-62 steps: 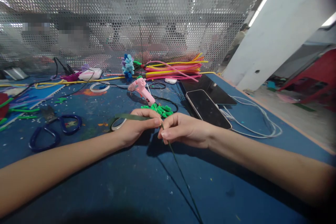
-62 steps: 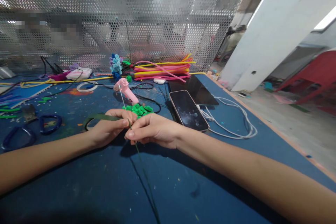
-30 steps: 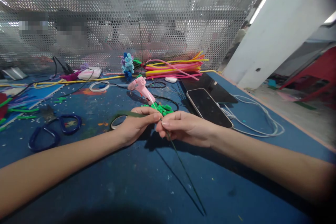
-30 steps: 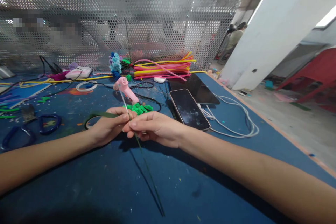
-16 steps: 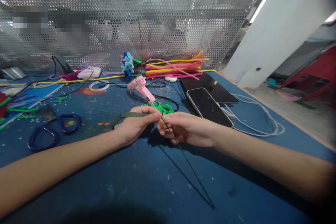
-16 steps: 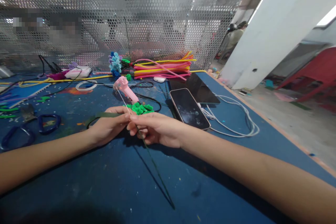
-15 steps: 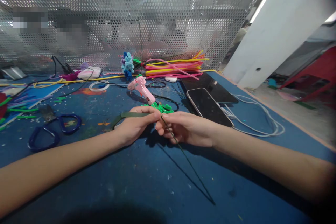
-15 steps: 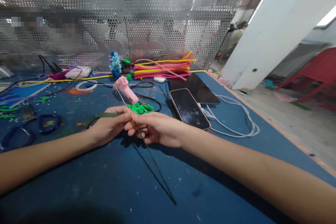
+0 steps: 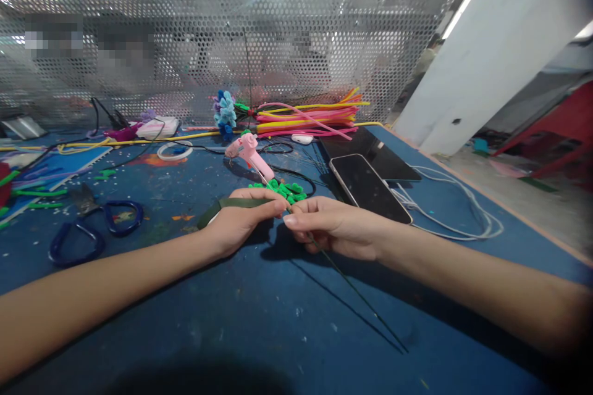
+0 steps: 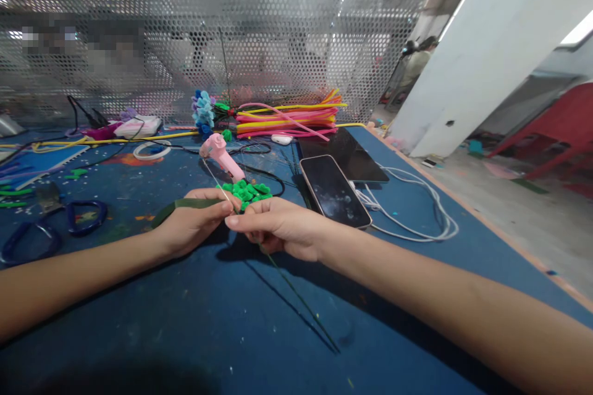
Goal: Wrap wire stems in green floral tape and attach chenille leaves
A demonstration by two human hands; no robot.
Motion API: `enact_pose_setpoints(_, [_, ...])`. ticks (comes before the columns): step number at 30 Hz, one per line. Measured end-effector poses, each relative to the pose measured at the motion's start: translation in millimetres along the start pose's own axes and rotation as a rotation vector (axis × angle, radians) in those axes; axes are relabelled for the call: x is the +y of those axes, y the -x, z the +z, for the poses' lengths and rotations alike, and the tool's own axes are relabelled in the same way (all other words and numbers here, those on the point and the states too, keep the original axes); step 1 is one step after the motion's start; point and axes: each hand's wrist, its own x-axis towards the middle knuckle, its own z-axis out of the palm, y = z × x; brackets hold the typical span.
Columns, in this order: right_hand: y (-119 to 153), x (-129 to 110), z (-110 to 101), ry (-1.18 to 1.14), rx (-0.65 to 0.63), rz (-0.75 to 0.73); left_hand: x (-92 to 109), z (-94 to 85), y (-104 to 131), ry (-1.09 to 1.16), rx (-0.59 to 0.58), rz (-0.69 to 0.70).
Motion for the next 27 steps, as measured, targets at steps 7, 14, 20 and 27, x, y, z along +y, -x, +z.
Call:
enact_pose_setpoints(7, [-4.1, -4.3, -3.3, -0.008, -0.048, -0.057, 1.0, 1.2, 0.1, 0.028, 0.015, -0.015])
enact_pose_setpoints(14, [-3.7, 1.7, 2.1, -0.001, 0.079, -0.074, 0.5, 1.3, 0.4, -0.030, 0.035, 0.054])
enact_pose_setpoints(20, [0.0, -2.1, -0.8, -0.058, -0.092, -0.043, 1.4, 1.2, -0.1, 0.026, -0.015, 0.016])
enact_pose_setpoints(27, [-5.0, -2.0, -0.2, -0.037, -0.009, -0.066, 0.7, -0.7, 0.5, -0.050, 0.011, 0.032])
